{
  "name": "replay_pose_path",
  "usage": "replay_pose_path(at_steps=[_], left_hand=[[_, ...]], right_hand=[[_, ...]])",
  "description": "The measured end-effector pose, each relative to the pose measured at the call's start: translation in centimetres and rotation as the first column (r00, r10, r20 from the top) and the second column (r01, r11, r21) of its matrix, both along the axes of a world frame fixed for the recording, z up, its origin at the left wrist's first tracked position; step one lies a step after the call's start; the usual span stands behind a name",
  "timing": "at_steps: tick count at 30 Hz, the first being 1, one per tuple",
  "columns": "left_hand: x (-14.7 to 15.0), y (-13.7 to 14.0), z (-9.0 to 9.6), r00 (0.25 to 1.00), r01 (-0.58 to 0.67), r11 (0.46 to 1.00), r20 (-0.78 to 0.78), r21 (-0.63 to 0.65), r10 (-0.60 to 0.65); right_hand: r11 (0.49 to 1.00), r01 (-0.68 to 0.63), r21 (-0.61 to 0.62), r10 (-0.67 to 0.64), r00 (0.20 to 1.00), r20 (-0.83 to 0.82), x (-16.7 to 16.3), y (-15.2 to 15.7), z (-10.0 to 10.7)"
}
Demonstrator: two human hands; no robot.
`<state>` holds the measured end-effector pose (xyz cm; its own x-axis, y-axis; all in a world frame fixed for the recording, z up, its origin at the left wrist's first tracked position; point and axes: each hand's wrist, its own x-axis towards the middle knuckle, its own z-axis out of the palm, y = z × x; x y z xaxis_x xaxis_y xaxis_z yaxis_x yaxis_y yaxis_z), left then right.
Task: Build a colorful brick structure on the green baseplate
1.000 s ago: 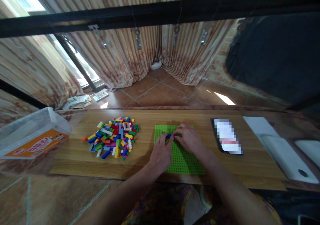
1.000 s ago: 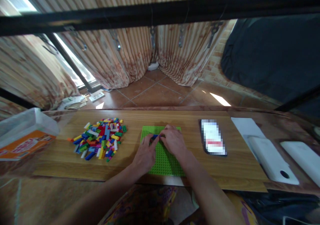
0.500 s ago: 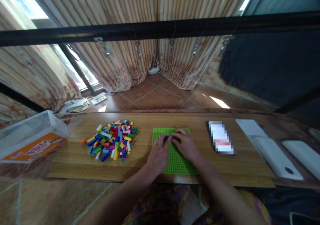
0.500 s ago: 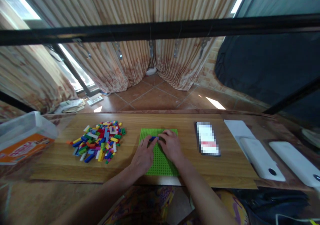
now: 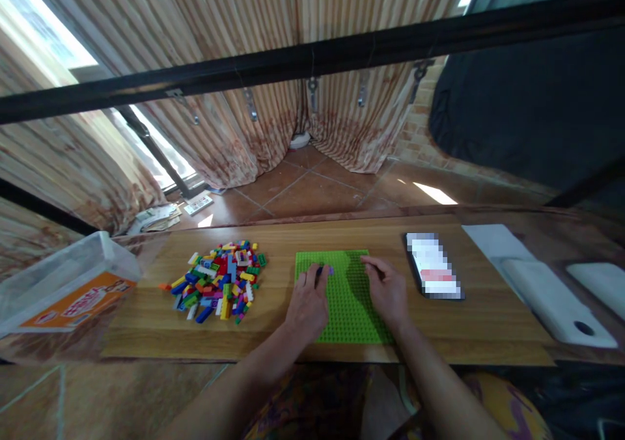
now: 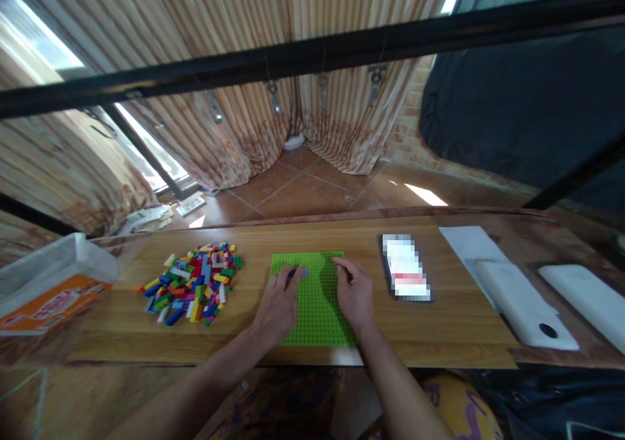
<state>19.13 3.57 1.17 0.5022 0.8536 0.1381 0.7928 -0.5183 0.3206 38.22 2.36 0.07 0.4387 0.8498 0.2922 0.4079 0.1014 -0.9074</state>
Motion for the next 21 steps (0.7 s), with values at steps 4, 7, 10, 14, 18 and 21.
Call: replay_pose_path(at_steps=[4,7,10,14,18,21], left_hand=[[0.2,0.4,0.4,0.995,0.021,1.000,-0.100,0.006,-0.020],[0.4,0.6,0.9,0.986,0.031,0.999,-0.162,-0.008,-0.032],[0.5,0.7,1.2,0.988,0.024,1.000,-0.153,-0.015,-0.026],[0.2,0.0,0.9,0.997,0.028,0.999,-0.070,-0.015,-0.029],[-1.2,-2.2,0.5,0.997,0.071,0.997,0.015,0.014,-0.071],[-3.5,-3.7,0.7,0.993,0.056,0.998,0.100,0.036,-0.059]], right_hand=[[0.998,0.060,-0.032,-0.062,0.996,-0.067,0.3,0.3,-0.3],[0.996,0.062,-0.057,-0.066,0.995,-0.071,0.4,0.4,-0.5],[0.997,0.033,-0.068,-0.037,0.998,-0.053,0.4,0.1,-0.3],[0.997,0.003,-0.080,0.000,0.999,0.041,0.7,-0.4,-0.4],[0.995,-0.076,-0.062,0.086,0.980,0.180,1.2,-0.5,-1.2],[0.994,-0.098,-0.048,0.106,0.967,0.230,1.4,-0.6,-1.6]])
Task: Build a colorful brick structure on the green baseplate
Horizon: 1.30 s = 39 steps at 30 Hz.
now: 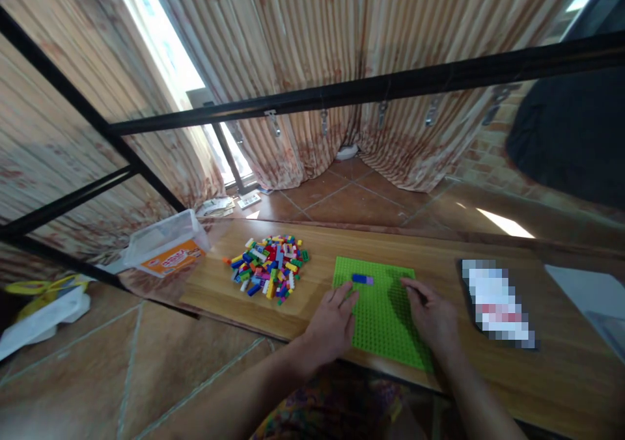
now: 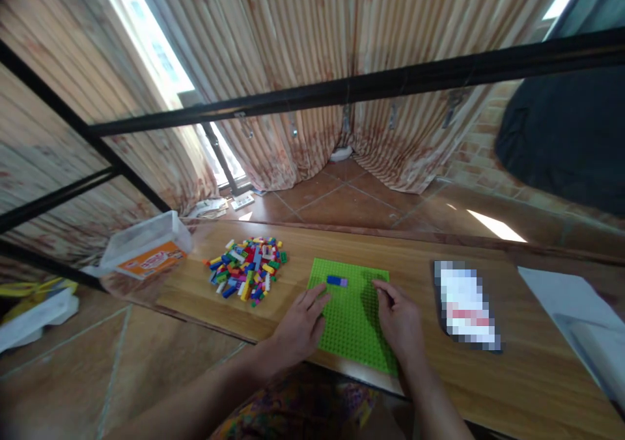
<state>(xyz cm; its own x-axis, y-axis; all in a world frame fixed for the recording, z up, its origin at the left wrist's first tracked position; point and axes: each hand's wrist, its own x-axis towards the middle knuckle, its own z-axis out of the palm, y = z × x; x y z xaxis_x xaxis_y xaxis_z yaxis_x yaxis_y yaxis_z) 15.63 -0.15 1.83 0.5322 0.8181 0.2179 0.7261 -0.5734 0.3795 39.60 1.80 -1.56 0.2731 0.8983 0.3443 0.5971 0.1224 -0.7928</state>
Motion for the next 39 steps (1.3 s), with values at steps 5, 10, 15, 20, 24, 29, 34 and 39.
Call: replay_pose_path(at_steps=[5,10,15,20,24,29,34,39], left_hand=[[-6.0,1.4,1.4,0.962,-0.273,0.951,0.059,0.147,0.267],[-10.1,4.9,2.6,0.870,-0.467,0.840,-0.029,0.276,0.493],[-10.5,5.7,2.4,0.835,-0.488,0.819,-0.111,0.302,0.538],[-10.6,6.0,1.9,0.836,-0.473,0.824,-0.136,0.312,0.531],[-11.0,6.3,2.1,0.852,-0.457,0.833,-0.114,0.311,0.510],[-10.0,5.6,3.0,0.908,-0.419,0.891,0.071,0.175,0.414],[-5.1,4.3,3.6,0.912,-0.242,0.960,0.305,-0.141,0.275],[0.9,4.3,3.6,0.883,-0.059,0.942,0.422,-0.329,0.203]], right_hand=[[1.000,0.003,0.019,-0.004,0.999,0.034,-0.1,-0.1,0.0],[0.998,-0.026,0.049,0.022,0.996,0.083,-0.5,0.0,0.0],[0.997,-0.056,0.056,0.050,0.994,0.102,-0.6,0.0,-0.2],[0.998,-0.049,0.039,0.045,0.994,0.098,-0.8,0.0,0.2],[0.997,-0.057,0.044,0.053,0.996,0.075,-1.0,0.0,0.5],[0.995,-0.047,0.088,0.047,0.999,0.004,-1.6,-0.1,1.0],[0.982,-0.132,0.132,0.141,0.988,-0.063,-2.7,-0.7,2.1],[0.943,-0.323,0.075,0.327,0.944,-0.040,-3.4,-1.5,3.2]])
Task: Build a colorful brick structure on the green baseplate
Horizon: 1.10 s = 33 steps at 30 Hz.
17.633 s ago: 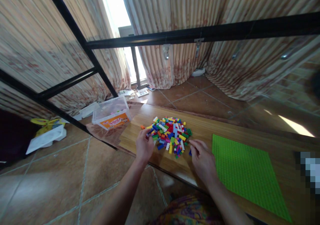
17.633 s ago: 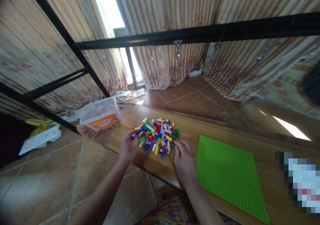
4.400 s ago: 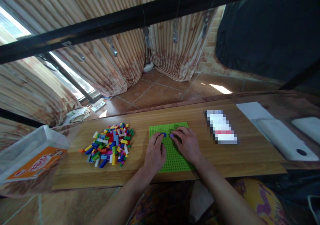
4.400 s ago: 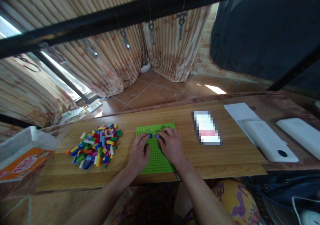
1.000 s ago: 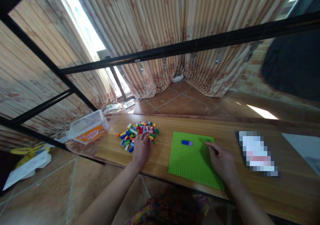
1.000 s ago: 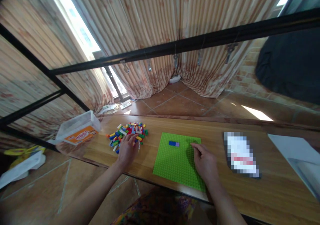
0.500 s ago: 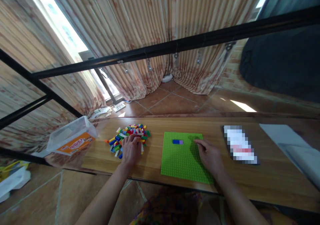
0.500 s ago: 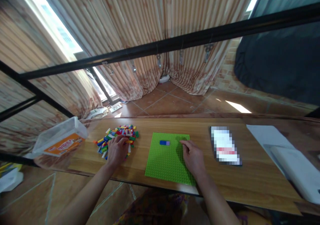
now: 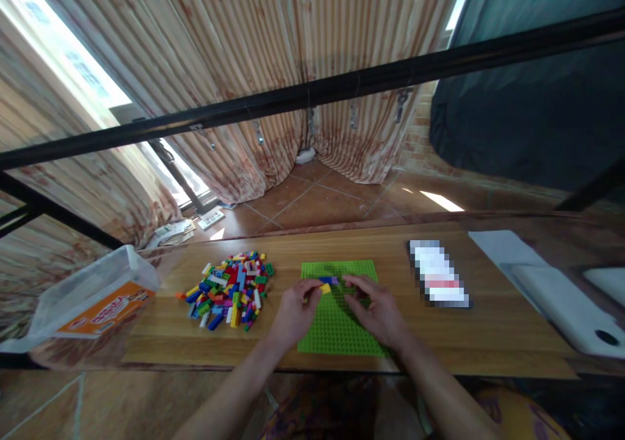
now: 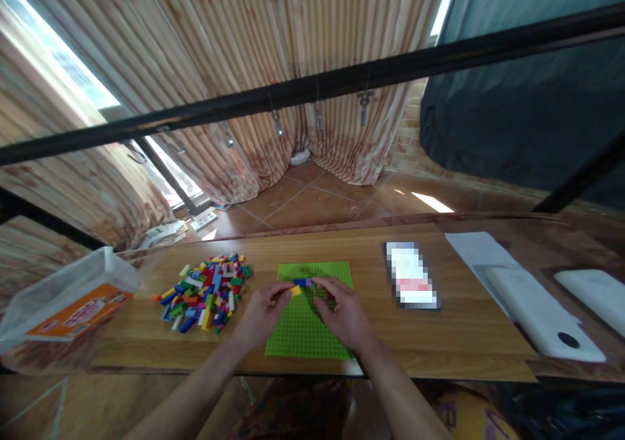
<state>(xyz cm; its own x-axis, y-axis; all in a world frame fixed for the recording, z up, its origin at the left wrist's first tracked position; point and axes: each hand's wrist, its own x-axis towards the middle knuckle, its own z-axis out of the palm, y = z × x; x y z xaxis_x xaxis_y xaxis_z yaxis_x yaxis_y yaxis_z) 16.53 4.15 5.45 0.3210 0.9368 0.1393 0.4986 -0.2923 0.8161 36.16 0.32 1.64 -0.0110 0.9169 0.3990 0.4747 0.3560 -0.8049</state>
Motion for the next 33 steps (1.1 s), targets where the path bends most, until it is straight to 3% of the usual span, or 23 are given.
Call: replay_pose_path(at_steps=[4,9,14,18,24,33], left_hand=[[3.0,0.8,-0.5,0.998,0.054,0.996,0.032,-0.076,-0.051],[4.3,1.8,-1.0,0.997,0.076,0.992,0.025,-0.096,-0.074],[3.0,2.5,-1.6,0.992,-0.052,0.994,-0.108,0.099,0.063],[1.9,2.2,-2.6,0.974,0.005,0.971,-0.222,0.237,0.050],[1.7,1.2,-3.7,0.941,0.087,0.948,-0.339,0.306,0.023],[1.9,0.5,-3.8,0.875,0.193,0.921,-0.485,0.339,-0.005]], right_hand=[[0.998,-0.055,-0.036,0.056,0.998,0.039,0.4,0.2,0.1],[0.997,0.022,-0.078,-0.013,0.994,0.109,1.3,1.3,-0.5],[0.992,0.129,-0.014,-0.119,0.948,0.295,1.8,2.3,-1.1],[0.991,0.132,0.033,-0.134,0.904,0.405,1.7,2.8,-1.2],[0.990,0.131,0.048,-0.139,0.890,0.434,1.4,3.0,-1.2],[0.992,0.128,0.012,-0.121,0.906,0.405,1.5,3.2,-1.1]])
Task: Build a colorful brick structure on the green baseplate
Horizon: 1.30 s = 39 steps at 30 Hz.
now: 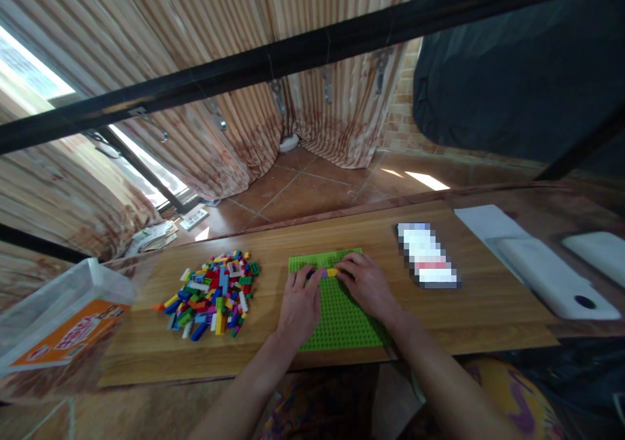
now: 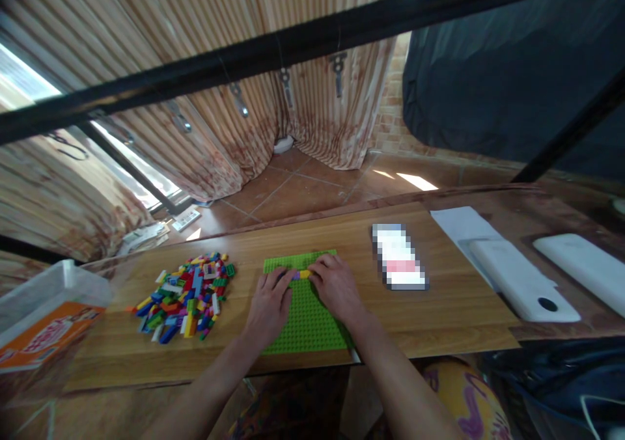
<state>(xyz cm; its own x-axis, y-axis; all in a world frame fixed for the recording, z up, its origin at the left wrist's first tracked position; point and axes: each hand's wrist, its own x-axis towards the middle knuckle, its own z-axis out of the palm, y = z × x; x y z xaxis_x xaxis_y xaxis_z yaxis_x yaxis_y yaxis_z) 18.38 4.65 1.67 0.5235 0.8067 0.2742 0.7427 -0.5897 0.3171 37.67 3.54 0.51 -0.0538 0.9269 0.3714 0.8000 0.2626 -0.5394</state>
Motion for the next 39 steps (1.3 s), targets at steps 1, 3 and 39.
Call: replay_pose_path(at_steps=[1,3,39], left_hand=[[0.0,-0.1,0.0,1.000,0.001,1.000,-0.020,0.003,-0.001],[0.1,-0.2,0.1,0.999,0.004,1.000,-0.053,0.003,-0.004],[1.4,-1.5,0.9,0.950,-0.086,0.996,-0.301,0.021,0.088]], right_hand=[[1.000,-0.002,-0.002,0.002,1.000,-0.005,0.0,0.0,-0.1],[1.000,-0.002,-0.005,0.002,1.000,-0.017,0.1,0.1,-0.2],[0.997,0.040,-0.064,-0.064,0.898,-0.435,1.1,0.1,0.0]])
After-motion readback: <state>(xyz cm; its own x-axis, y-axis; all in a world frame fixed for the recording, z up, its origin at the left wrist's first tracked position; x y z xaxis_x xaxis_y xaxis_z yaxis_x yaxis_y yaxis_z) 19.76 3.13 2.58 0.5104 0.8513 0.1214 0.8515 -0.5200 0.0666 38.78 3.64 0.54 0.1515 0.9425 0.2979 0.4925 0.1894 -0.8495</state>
